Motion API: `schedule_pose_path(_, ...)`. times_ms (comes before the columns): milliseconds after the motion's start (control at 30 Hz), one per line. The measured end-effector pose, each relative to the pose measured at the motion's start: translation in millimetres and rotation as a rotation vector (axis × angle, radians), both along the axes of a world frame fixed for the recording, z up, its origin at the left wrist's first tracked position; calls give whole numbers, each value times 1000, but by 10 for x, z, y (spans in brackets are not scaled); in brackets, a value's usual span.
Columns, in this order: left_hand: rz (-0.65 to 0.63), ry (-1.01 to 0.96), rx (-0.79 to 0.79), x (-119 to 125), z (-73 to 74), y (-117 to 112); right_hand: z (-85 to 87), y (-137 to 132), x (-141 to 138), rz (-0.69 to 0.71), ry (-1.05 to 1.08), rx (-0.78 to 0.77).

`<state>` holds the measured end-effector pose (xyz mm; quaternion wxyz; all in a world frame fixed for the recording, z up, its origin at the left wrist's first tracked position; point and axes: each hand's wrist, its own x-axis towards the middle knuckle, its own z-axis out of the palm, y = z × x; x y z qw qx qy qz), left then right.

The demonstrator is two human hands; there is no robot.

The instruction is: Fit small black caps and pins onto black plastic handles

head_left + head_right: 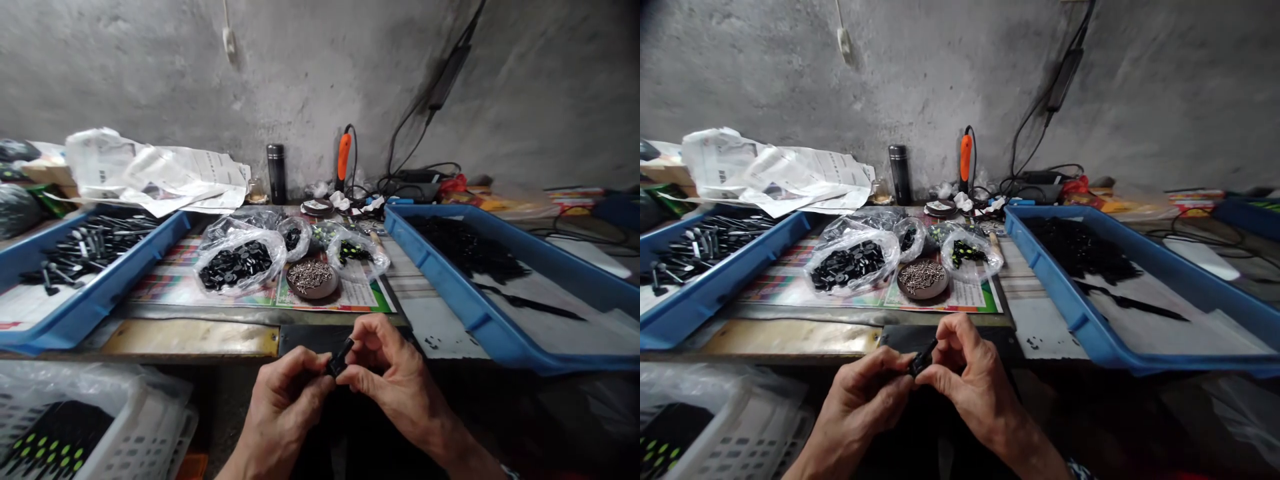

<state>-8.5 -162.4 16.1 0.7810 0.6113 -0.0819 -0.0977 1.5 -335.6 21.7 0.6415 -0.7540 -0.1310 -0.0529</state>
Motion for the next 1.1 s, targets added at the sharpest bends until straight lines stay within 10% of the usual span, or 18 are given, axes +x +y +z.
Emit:
schedule_pose_path(733,201,-778,602,-1,-57,3,138,-191,82,-33,-946,-820)
schedule_pose_path(1100,196,-302,248,-85,-111,-81,-28,-215,12,-25,-762,-637)
